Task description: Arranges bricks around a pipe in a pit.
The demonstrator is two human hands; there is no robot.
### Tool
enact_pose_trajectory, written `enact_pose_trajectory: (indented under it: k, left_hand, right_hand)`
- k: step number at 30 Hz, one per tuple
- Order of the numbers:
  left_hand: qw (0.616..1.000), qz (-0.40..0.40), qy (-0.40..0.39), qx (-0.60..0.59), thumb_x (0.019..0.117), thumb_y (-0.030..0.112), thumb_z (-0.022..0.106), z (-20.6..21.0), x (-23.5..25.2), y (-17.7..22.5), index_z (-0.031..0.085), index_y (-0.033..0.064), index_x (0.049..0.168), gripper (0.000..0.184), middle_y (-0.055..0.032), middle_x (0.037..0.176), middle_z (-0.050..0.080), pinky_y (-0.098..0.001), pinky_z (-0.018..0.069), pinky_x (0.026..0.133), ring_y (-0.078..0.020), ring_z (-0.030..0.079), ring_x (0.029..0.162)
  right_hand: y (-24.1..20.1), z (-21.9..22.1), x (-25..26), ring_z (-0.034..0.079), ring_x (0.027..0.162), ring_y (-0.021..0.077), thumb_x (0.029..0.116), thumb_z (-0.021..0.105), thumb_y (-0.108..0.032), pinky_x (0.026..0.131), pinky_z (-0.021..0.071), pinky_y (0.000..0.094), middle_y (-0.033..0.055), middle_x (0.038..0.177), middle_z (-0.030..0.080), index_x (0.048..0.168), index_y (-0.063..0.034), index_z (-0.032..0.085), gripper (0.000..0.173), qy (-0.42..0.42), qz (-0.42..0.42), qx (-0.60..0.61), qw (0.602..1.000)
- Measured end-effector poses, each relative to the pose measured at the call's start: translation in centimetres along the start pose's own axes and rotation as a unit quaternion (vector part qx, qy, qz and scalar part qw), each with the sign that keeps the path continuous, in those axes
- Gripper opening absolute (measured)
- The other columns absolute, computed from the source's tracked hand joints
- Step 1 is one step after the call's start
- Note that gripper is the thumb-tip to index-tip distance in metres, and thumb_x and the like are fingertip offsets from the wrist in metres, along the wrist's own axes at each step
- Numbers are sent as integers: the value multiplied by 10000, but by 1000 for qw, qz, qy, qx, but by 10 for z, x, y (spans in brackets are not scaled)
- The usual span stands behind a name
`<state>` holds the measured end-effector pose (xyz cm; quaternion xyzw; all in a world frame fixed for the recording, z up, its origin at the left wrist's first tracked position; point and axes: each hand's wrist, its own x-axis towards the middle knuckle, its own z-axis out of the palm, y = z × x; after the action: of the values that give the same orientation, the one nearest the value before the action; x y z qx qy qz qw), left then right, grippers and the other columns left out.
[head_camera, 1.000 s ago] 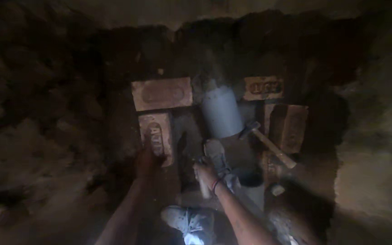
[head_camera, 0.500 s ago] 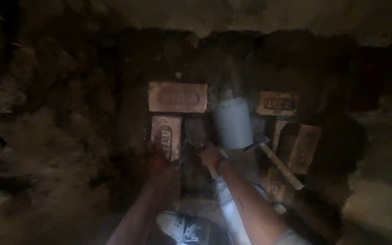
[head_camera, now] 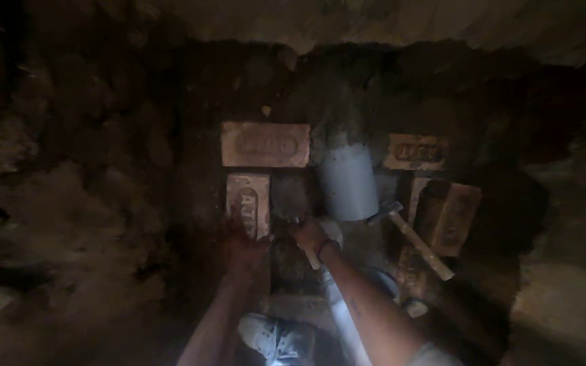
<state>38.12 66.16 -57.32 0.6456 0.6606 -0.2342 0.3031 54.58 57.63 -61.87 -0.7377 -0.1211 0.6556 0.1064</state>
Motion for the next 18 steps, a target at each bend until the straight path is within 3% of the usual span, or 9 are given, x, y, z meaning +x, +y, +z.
enact_pose_trajectory:
  k: [3, 6, 8, 9, 10, 12, 13, 15, 18]
  left_hand:
    - [1000, 19, 3, -7, 670, 553, 926, 2, 0, -9, 92, 338, 1666, 1316, -223, 1619, 328, -678, 511, 960, -478, 538, 1300]
    - [996, 80, -29, 10, 743, 484, 908, -7, 8, -22, 142, 266, 1668, 1220, -240, 1535, 450, -655, 539, 933, -455, 616, 1201]
    - [990, 110, -54, 72, 798, 441, 869, -8, 17, -35, 301, 199, 1626, 1032, -192, 1438, 576, -624, 538, 962, -409, 635, 1198]
    - [989, 104, -66, 84, 806, 391, 873, -11, 17, -33, 323, 170, 1617, 1005, -211, 1392, 607, -635, 532, 958, -428, 644, 1177]
    - [989, 89, -75, 96, 805, 379, 877, -14, 16, -27, 309, 165, 1623, 1019, -233, 1411, 584, -642, 530, 958, -447, 638, 1176]
    - [988, 79, -72, 110, 786, 409, 890, -13, 14, -25, 195, 196, 1658, 1136, -260, 1481, 506, -640, 542, 946, -464, 632, 1184]
    - [987, 80, -66, 120, 786, 433, 883, -12, 15, -24, 170, 194, 1662, 1155, -264, 1498, 489, -627, 540, 961, -463, 619, 1211]
    - [986, 76, -65, 133, 801, 454, 860, -14, 12, -20, 160, 184, 1664, 1144, -261, 1546, 438, -596, 519, 1012, -456, 572, 1286]
    - [984, 60, -94, 139, 836, 442, 833, -26, 5, -6, 192, 141, 1654, 1082, -244, 1610, 358, -560, 477, 1083, -424, 515, 1367]
  right_hand:
    - [-5, -1, 3, 703, 996, 332, 992, 633, -360, 872, 572, 571, 183, 1172, 690, 1404, -126, 573, 478, 12, -24, -45, 999]
    - [-11, -2, 2, 687, 1085, 355, 997, 626, -368, 928, 552, 591, 194, 1244, 674, 1479, -131, 511, 550, 6, -15, -75, 997]
    - [-5, 7, -14, 687, 1056, 365, 989, 642, -368, 907, 554, 594, 207, 1193, 681, 1407, -86, 557, 511, -5, 8, -84, 996]
    - [5, 18, -25, 697, 992, 363, 976, 660, -359, 852, 567, 588, 209, 1141, 691, 1375, -83, 580, 491, -11, 20, -82, 996]
    - [18, 32, -34, 701, 992, 347, 966, 670, -365, 856, 573, 568, 198, 1136, 697, 1346, -83, 603, 478, -22, 31, -87, 995]
    - [42, 58, -59, 610, 1249, 328, 984, 645, -319, 1070, 486, 524, 205, 1364, 613, 1465, -57, 516, 562, -90, 52, -87, 991]
    - [51, 68, -71, 580, 1296, 329, 980, 658, -303, 1109, 455, 511, 216, 1400, 589, 1468, -26, 500, 583, -117, 57, -83, 988]
    - [69, 82, -85, 597, 1271, 311, 980, 661, -333, 1103, 460, 491, 202, 1367, 620, 1414, -25, 560, 542, -150, 48, -83, 984]
    - [68, 68, -91, 646, 1171, 349, 967, 682, -321, 1014, 510, 546, 219, 1293, 644, 1372, -26, 575, 512, -208, 76, -105, 969]
